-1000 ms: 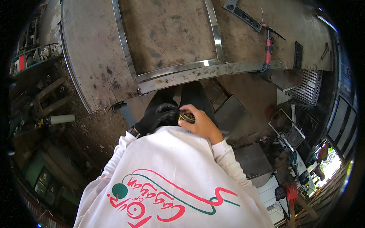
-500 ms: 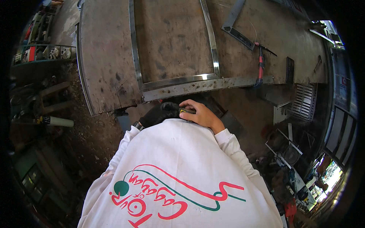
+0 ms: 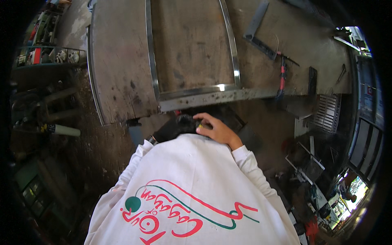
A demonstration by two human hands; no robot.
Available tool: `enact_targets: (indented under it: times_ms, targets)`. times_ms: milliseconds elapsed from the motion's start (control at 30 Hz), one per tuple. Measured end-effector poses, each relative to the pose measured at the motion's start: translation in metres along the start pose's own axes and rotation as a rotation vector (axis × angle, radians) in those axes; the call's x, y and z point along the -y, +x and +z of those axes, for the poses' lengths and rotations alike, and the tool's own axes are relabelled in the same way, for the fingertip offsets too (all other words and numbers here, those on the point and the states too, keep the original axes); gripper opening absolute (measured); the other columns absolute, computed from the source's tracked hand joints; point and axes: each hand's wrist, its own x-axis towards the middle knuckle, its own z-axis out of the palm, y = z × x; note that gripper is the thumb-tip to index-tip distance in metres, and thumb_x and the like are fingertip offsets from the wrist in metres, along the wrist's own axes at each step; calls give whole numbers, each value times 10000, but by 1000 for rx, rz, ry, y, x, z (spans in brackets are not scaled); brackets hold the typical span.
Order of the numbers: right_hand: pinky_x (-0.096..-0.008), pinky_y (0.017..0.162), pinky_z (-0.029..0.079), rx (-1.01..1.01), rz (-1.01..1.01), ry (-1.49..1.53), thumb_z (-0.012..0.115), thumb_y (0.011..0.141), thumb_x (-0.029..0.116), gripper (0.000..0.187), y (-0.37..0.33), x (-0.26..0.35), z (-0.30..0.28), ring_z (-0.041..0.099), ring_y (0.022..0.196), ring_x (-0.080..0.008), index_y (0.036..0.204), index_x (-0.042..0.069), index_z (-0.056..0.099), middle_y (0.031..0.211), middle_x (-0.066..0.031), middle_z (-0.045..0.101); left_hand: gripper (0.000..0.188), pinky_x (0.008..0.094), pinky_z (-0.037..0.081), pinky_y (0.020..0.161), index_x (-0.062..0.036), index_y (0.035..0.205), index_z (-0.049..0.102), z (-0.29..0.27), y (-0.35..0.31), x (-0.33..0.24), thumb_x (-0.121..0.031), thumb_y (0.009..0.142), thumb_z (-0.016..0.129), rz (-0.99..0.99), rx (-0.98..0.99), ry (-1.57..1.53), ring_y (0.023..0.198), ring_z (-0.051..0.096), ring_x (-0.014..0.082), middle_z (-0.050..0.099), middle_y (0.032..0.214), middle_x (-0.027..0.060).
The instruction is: The person repeatedly picks up long metal frame pieces, places them on a workbench, and measures their length with a yellow tape measure. They handle the frames one at a time, repositioning them and taking multiple measurements throughout the clip.
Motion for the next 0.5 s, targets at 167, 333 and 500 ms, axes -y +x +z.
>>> enact_targets:
  times_ms: [167,333,500]
  targets:
    - [-307,956,470,-73,-68,348,671,922,272,482,-28,48,-30,594,1023,-137,1333,30,601,1094,-54,653,322,345,537,888,-23,1227,657,-15,-32,-76,-173,942,667,237,-370,381,977,668,183,710,1077,95]
    - [-373,937,519,-608,-584,-203,677,833,609,756,-130,192,-73,691,969,-243,1231,-33,633,1085,-153,704,300,364,572,847,17,1251,631,-53,-131,-253,-118,989,573,891,-514,304,989,698,230,689,1155,119]
    - [-372,922,518,-616,-1137,-530,674,838,589,724,-172,289,-63,686,953,-240,1220,-24,628,1073,-147,701,306,359,570,853,15,1259,625,-36,-197,-360,-125,991,578,1138,-111,857,996,695,226,689,1158,118]
